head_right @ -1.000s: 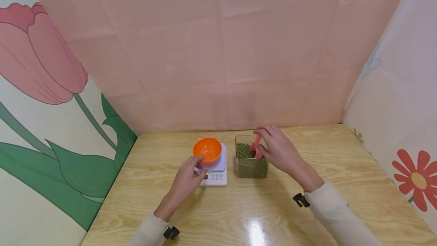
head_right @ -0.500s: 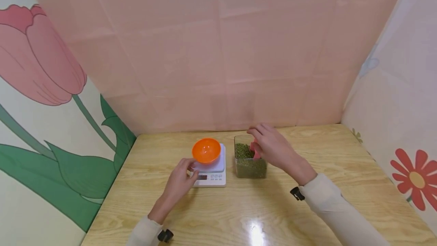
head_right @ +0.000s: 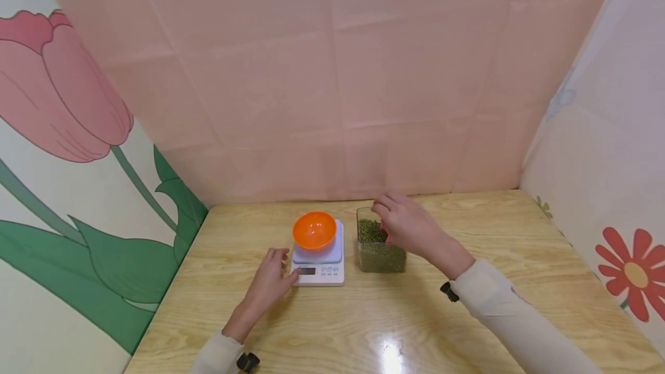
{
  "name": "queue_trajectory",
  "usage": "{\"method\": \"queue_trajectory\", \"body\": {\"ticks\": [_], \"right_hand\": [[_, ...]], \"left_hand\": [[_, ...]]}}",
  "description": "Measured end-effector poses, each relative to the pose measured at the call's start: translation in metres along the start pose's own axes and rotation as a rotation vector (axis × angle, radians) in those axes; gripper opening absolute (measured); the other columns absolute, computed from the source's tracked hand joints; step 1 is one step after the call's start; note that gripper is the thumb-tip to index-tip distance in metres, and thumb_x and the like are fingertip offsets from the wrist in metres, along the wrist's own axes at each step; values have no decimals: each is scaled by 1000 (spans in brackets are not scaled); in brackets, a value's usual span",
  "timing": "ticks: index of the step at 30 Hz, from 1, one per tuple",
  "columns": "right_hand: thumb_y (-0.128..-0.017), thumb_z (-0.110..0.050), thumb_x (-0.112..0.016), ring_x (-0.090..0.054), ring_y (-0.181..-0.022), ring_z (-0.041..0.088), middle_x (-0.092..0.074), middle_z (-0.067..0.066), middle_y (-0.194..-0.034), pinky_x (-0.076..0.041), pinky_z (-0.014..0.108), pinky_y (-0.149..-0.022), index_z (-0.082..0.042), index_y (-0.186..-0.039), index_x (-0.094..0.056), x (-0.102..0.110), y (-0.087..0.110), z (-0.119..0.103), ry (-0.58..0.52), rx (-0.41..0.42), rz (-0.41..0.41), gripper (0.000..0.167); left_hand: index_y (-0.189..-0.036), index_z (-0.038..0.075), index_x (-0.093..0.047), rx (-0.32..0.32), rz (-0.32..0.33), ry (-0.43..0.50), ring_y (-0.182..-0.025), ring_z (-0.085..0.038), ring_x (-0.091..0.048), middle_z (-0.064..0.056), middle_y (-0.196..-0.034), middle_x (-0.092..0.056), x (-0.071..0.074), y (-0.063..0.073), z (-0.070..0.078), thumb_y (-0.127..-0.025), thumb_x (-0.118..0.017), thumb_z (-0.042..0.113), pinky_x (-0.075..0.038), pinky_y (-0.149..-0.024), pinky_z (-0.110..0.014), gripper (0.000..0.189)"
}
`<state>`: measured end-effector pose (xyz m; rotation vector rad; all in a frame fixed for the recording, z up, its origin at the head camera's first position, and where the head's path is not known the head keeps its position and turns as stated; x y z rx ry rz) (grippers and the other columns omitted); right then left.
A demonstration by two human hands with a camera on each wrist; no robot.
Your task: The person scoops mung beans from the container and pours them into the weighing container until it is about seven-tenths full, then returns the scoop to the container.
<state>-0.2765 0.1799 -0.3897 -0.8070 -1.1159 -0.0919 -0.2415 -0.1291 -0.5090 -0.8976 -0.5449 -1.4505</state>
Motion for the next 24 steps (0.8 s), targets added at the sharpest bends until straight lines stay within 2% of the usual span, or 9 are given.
{"method": "queue_trajectory", "body": {"ticks": [5, 10, 13, 19, 24], "right_hand": [[-77, 11, -83, -69, -104, 32, -76, 15, -106, -57, 46, -97, 2, -106, -77, -6, 0, -1, 51, 15, -32, 31], [-80, 14, -76, -69, -107, 33, -77, 15, -107, -56, 48, -100, 3, -106, -77, -10, 2, 0, 93, -5, -86, 28], [-83, 14, -73, -69, -108, 34, -77, 16, -109, -56, 49, -102, 3, -106, -77, -12, 3, 2, 111, -19, -117, 26], [-83, 11, -79, -69, -106, 34, -77, 15, -107, -55, 50, -102, 2, -105, -78, -12, 4, 2, 130, -33, -156, 24], [-79, 12, -81, -66, -98, 33, -78, 14, -97, -55, 48, -94, 1, -96, -77, -11, 5, 2, 145, -15, -142, 20]], "left_hand": [[-138, -12, -58, 26, -46, 27, -104, -28, -63, -21, -123, -61, -6, 0, -5, -94, -79, 23, -58, -93, -46, 61], [-142, -13, -55, 54, -116, 47, -93, -23, -57, -21, -122, -57, -12, 1, -8, -95, -80, 26, -54, -81, -39, 66], [-143, -10, -56, 75, -154, 65, -90, -20, -53, -19, -120, -56, -15, 1, -10, -95, -81, 27, -50, -78, -35, 66], [-140, -6, -61, 30, -162, 67, -95, -19, -50, -14, -117, -58, -18, 0, -11, -92, -83, 23, -48, -82, -34, 61], [-142, -5, -61, 21, -161, 46, -98, -19, -50, -11, -116, -59, -20, -1, -10, -92, -83, 23, -48, -85, -36, 61]]}}
Point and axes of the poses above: each hand's wrist, its own y-axis away from the middle knuckle, its own x-axis out of the back of the hand, z = x × y, the point moved 5 cm from there along -y, towards the middle knuckle
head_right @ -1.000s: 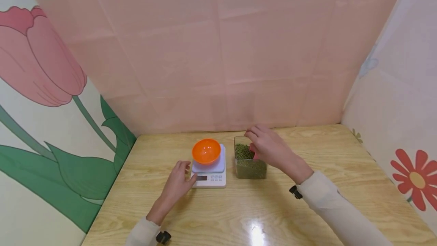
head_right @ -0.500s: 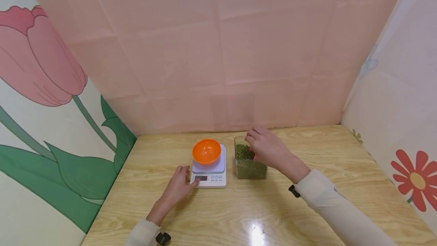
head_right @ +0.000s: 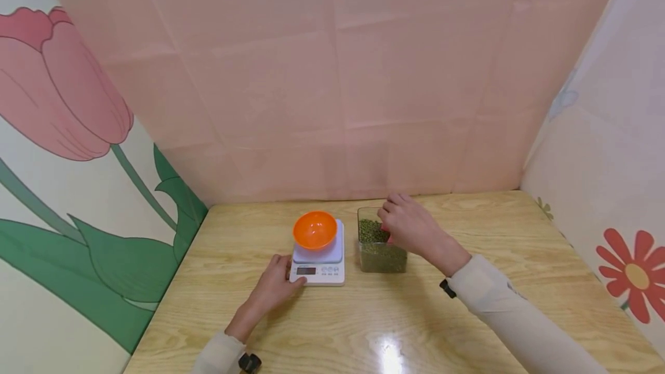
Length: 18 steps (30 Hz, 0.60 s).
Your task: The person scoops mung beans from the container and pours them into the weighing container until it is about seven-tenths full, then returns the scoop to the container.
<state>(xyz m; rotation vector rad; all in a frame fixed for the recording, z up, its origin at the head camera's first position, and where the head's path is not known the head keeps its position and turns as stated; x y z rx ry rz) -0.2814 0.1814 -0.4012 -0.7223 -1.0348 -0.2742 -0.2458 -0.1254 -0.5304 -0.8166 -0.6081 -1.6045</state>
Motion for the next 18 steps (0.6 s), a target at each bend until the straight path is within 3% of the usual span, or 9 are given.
{"method": "queue_trajectory", "body": {"ticks": [5, 11, 18], "right_hand": [[-77, 10, -82, -60, -90, 29, -76, 10, -88, -51, 44, -86, -3, -90, -73, 0, 0, 1, 8, -8, -35, 20], [-78, 5, -85, -61, -91, 30, -77, 10, -93, -51, 46, -88, -4, -91, -73, -2, 0, 0, 37, -13, -72, 20], [-78, -3, -92, -65, -88, 30, -76, 10, -93, -52, 45, -88, -3, -93, -75, -6, 1, -1, 84, -34, -129, 23]], "left_hand": [[-141, -4, -61, 9, -3, -4, -100, -21, -53, -12, -118, -60, 0, 0, 1, -91, -83, 22, -50, -89, -40, 61], [-142, -4, -61, 41, -25, 32, -100, -23, -53, -13, -118, -59, 0, 0, -1, -88, -87, 20, -51, -93, -43, 65], [-139, -2, -64, 25, -38, 48, -94, -22, -49, -10, -111, -61, -2, 1, -1, -85, -89, 13, -48, -85, -39, 61]]}}
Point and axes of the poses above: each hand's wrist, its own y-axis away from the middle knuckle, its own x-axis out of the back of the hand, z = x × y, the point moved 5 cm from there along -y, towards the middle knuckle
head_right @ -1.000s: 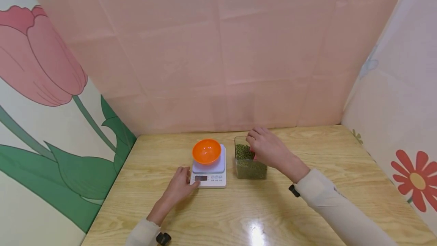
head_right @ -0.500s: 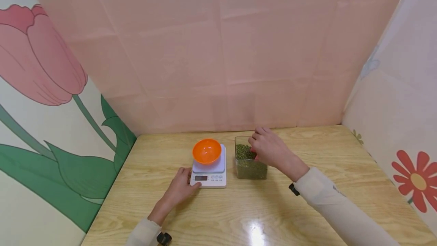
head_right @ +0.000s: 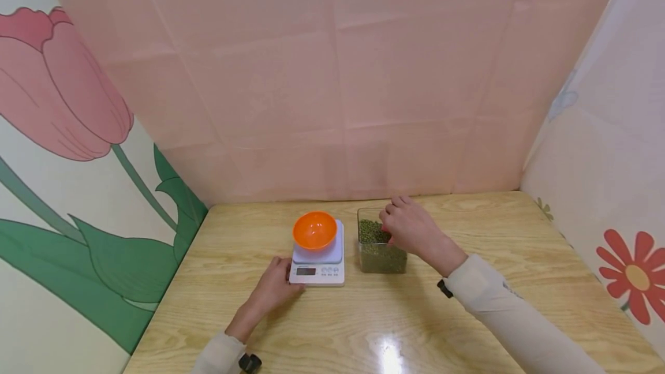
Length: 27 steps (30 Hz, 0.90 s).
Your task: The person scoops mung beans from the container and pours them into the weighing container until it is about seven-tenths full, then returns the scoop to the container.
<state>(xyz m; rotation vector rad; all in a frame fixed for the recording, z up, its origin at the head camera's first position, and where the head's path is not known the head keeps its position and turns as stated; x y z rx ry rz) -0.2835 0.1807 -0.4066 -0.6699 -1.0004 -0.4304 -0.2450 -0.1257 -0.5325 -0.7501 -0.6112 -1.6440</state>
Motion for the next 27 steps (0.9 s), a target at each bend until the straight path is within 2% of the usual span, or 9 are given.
{"method": "queue_trajectory", "body": {"ticks": [8, 16, 22, 27], "right_hand": [[-78, -2, -92, -60, -81, 28, -75, 10, -86, -52, 43, -82, -3, -87, -75, 5, 0, 3, 18, -39, -59, 19], [-71, -12, -99, -57, -78, 26, -72, 9, -83, -54, 44, -87, -3, -84, -74, 5, 2, 4, -11, -64, -125, 30], [-68, -16, -100, -55, -73, 22, -68, 6, -77, -49, 39, -79, -5, -77, -72, 6, 3, 5, 21, -35, -107, 32], [-70, -11, -98, -50, -72, 21, -66, 5, -76, -46, 37, -77, -5, -76, -72, 7, 4, 7, 20, -38, -108, 28]], "left_hand": [[-134, -4, -67, -39, 21, -38, -95, -21, -51, -10, -108, -67, 1, -1, 1, -81, -91, 8, -50, -84, -37, 59], [-126, -7, -70, -22, 26, -43, -91, -21, -53, -11, -104, -63, 1, -1, -1, -80, -93, 11, -52, -85, -37, 55], [-128, -6, -70, -4, 12, -29, -94, -21, -54, -10, -107, -63, 1, -2, -3, -81, -93, 11, -53, -88, -40, 55], [-131, -7, -68, 29, -6, -8, -96, -22, -56, -12, -112, -62, 1, -2, -3, -81, -93, 12, -54, -92, -43, 59]]}}
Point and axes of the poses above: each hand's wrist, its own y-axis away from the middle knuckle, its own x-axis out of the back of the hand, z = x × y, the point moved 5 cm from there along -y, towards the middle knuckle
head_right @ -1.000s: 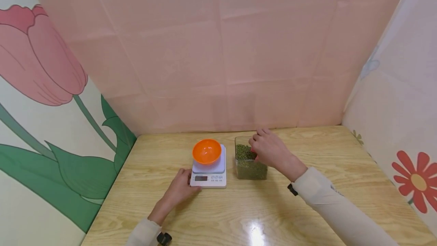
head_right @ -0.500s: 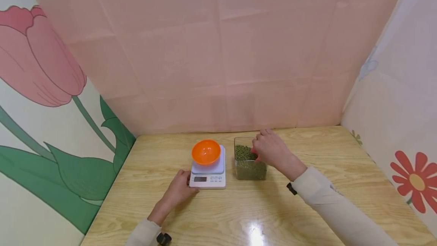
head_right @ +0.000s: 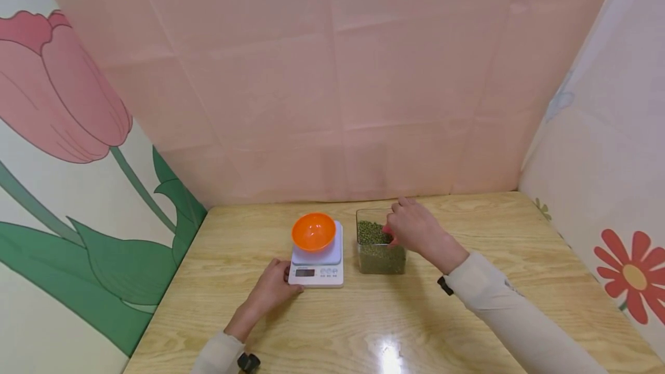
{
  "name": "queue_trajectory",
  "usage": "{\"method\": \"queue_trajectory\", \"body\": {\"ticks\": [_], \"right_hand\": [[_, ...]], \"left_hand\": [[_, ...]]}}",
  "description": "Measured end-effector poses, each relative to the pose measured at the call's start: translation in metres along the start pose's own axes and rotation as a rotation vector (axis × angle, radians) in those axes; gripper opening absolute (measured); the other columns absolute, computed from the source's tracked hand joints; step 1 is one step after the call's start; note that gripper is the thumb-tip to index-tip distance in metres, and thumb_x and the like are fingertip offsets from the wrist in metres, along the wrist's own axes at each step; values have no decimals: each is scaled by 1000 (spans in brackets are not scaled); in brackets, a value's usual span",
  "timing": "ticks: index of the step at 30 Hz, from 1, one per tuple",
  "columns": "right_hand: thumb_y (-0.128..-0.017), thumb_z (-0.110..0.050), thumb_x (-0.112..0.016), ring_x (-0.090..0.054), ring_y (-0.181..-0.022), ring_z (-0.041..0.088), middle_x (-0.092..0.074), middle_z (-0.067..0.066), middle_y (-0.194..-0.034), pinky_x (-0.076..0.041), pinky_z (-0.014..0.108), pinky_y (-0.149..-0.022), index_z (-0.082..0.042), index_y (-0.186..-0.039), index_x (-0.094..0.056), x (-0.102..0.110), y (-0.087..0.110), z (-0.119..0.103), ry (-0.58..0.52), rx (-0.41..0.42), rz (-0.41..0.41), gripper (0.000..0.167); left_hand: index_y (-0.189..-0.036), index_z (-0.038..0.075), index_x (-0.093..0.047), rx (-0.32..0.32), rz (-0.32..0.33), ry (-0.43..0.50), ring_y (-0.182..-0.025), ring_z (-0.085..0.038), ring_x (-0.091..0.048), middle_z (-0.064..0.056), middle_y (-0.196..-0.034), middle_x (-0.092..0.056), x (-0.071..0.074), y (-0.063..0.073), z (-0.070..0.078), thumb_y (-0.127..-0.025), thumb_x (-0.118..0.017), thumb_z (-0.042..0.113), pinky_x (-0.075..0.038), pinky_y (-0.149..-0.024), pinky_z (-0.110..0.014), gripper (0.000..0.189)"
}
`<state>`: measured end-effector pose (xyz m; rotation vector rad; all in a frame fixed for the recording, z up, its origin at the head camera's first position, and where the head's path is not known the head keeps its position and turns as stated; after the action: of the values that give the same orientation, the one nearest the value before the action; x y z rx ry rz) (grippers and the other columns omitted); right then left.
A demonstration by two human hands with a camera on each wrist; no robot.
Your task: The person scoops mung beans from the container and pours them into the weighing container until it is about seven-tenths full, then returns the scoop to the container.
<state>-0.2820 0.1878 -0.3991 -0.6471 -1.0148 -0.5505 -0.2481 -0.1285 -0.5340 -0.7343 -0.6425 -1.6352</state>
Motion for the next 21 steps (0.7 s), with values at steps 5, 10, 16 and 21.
{"method": "queue_trajectory", "body": {"ticks": [5, 10, 16, 21], "right_hand": [[-72, -9, -97, -53, -75, 22, -67, 7, -81, -50, 39, -80, -3, -81, -73, 2, -1, 1, -8, -9, -43, 26], [-70, -5, -94, -60, -82, 26, -70, 10, -87, -55, 42, -86, -1, -86, -75, 6, -1, 3, -25, -23, -58, 26], [-66, -2, -90, -60, -80, 25, -70, 10, -85, -54, 40, -82, -1, -85, -73, 13, 0, 7, -8, -19, -12, 25], [-68, 1, -86, -62, -81, 27, -71, 12, -89, -57, 39, -80, 1, -90, -75, 21, 2, 10, 6, -28, 10, 25]], "left_hand": [[-132, -6, -67, 24, -19, 27, -98, -22, -57, -13, -116, -61, 1, 0, 0, -82, -92, 11, -55, -95, -44, 58], [-131, -6, -68, 17, -28, 36, -99, -22, -56, -13, -117, -62, 0, 0, -1, -82, -92, 10, -55, -94, -45, 56], [-130, -5, -68, 12, -31, 35, -100, -23, -55, -13, -115, -62, 0, -1, -1, -82, -92, 10, -54, -94, -44, 55], [-131, -5, -68, 25, -33, 36, -99, -22, -55, -12, -116, -62, 0, -1, -2, -83, -91, 12, -54, -94, -43, 56]]}}
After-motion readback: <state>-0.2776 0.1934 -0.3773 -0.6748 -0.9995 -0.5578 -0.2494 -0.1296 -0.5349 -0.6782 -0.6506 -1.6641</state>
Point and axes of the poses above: each hand's wrist, its own y-axis away from the middle knuckle, its own x-axis out of the back of the hand, z = x × y, the point moved 5 cm from there along -y, towards the middle knuckle
